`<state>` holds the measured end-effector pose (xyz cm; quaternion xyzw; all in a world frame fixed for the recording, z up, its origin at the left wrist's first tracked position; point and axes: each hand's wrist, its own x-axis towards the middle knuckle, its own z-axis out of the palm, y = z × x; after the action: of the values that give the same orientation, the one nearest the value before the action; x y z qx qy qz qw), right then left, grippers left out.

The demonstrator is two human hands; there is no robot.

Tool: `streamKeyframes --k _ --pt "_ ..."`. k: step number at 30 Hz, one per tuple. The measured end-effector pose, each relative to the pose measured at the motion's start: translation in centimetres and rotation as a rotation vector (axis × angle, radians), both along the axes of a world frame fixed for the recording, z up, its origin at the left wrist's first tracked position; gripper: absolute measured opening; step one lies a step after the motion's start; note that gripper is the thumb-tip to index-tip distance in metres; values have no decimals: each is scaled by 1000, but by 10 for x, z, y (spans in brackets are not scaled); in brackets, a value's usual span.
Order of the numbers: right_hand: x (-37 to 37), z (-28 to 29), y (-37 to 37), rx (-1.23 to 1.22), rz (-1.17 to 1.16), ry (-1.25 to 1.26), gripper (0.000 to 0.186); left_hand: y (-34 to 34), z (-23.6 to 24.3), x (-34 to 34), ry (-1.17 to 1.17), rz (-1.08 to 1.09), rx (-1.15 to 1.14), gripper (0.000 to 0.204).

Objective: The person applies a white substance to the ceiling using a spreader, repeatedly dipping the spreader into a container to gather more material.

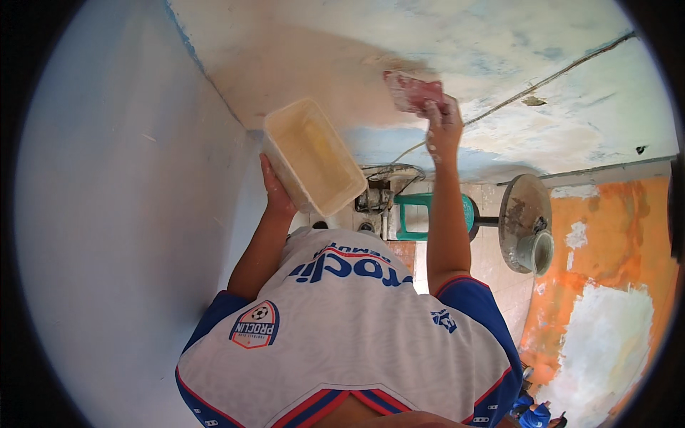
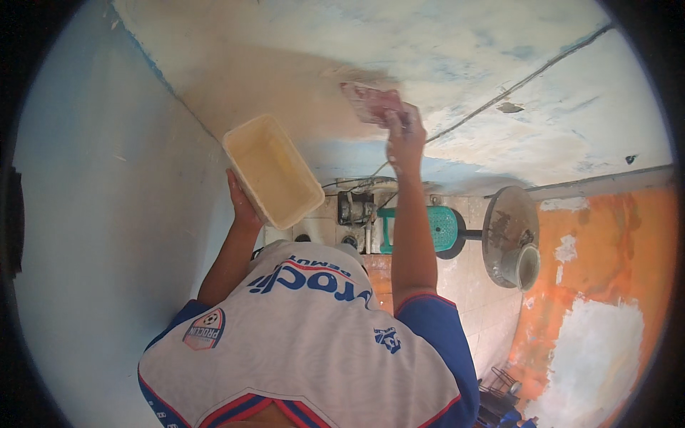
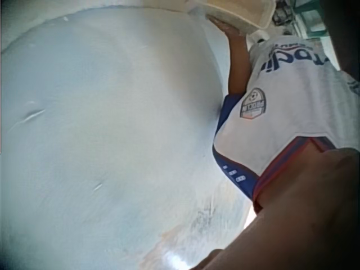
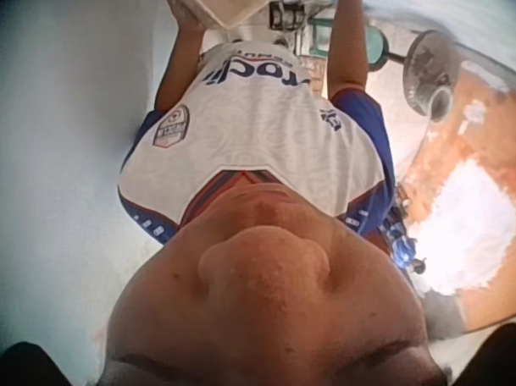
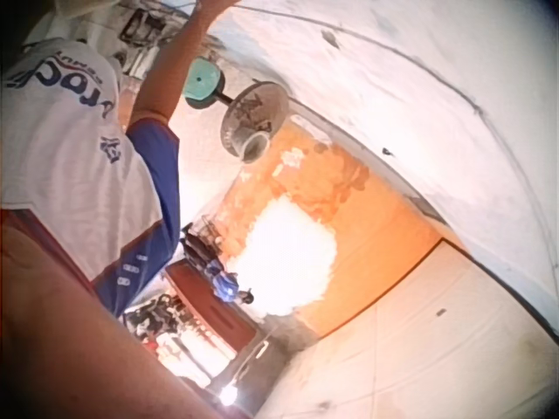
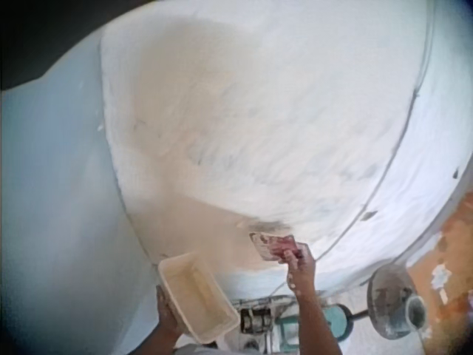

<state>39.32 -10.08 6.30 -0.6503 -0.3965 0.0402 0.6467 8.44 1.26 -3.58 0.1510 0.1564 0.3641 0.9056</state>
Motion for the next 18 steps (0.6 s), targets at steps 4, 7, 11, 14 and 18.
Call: streamKeyframes --k 4,7,11,14,18 --pt "-20 -11 36 16 13 35 18 3 2 -12 -18 43 24 75" --pt "-10 -8 46 -57 -161 -148 16 8 3 -26 -101 66 123 71" --pt "23 4 17 291 -114 101 15 7 18 -47 -111 126 175 65" --pt "5 3 11 206 -44 111 16 4 27 -57 -118 131 156 65" --pt "0 -31 49 224 -75 98 22 1 29 -60 -126 120 138 64"
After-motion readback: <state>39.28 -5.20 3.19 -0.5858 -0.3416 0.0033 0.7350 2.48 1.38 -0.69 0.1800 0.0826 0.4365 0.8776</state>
